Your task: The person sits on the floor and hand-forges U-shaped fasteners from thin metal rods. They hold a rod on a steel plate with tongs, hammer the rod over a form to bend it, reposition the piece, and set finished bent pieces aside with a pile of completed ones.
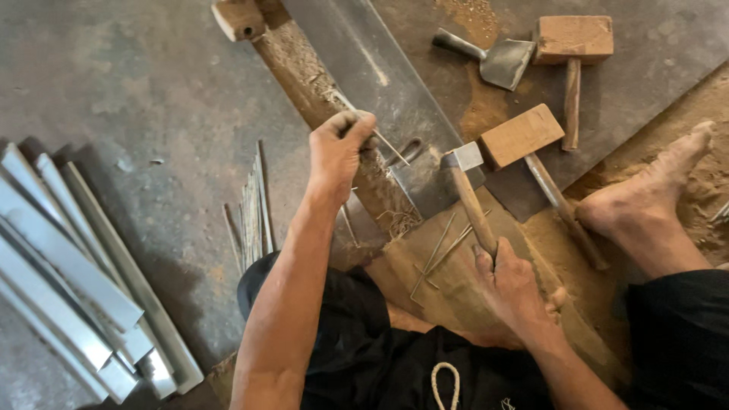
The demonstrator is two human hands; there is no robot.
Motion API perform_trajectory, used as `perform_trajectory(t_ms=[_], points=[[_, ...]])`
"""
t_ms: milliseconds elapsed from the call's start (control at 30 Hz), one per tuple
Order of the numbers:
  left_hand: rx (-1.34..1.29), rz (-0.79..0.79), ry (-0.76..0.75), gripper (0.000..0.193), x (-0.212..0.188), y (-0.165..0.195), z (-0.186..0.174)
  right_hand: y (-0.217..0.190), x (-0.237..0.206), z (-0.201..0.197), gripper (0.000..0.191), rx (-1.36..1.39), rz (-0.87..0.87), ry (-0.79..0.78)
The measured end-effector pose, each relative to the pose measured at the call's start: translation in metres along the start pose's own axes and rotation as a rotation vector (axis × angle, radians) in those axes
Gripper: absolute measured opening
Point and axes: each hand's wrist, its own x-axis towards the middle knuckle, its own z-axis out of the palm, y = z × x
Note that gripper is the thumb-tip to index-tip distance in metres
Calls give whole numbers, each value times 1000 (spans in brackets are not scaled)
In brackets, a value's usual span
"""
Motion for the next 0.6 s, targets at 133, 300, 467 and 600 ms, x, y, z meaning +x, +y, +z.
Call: perform_trajectory(t_ms=[133, 300, 467, 600], points=[[113, -45, 19, 11, 25, -19, 12, 2, 2, -2, 28, -37, 6, 2], [195, 29, 35, 13, 30, -31, 16, -9, 8, -15, 29, -76, 31, -47], [425, -3, 123, 16, 29, -28, 18, -34, 18, -24, 30, -25, -61, -75], [491, 1, 143, 18, 28, -24, 21, -55, 25, -24, 24, 8, 38, -153]])
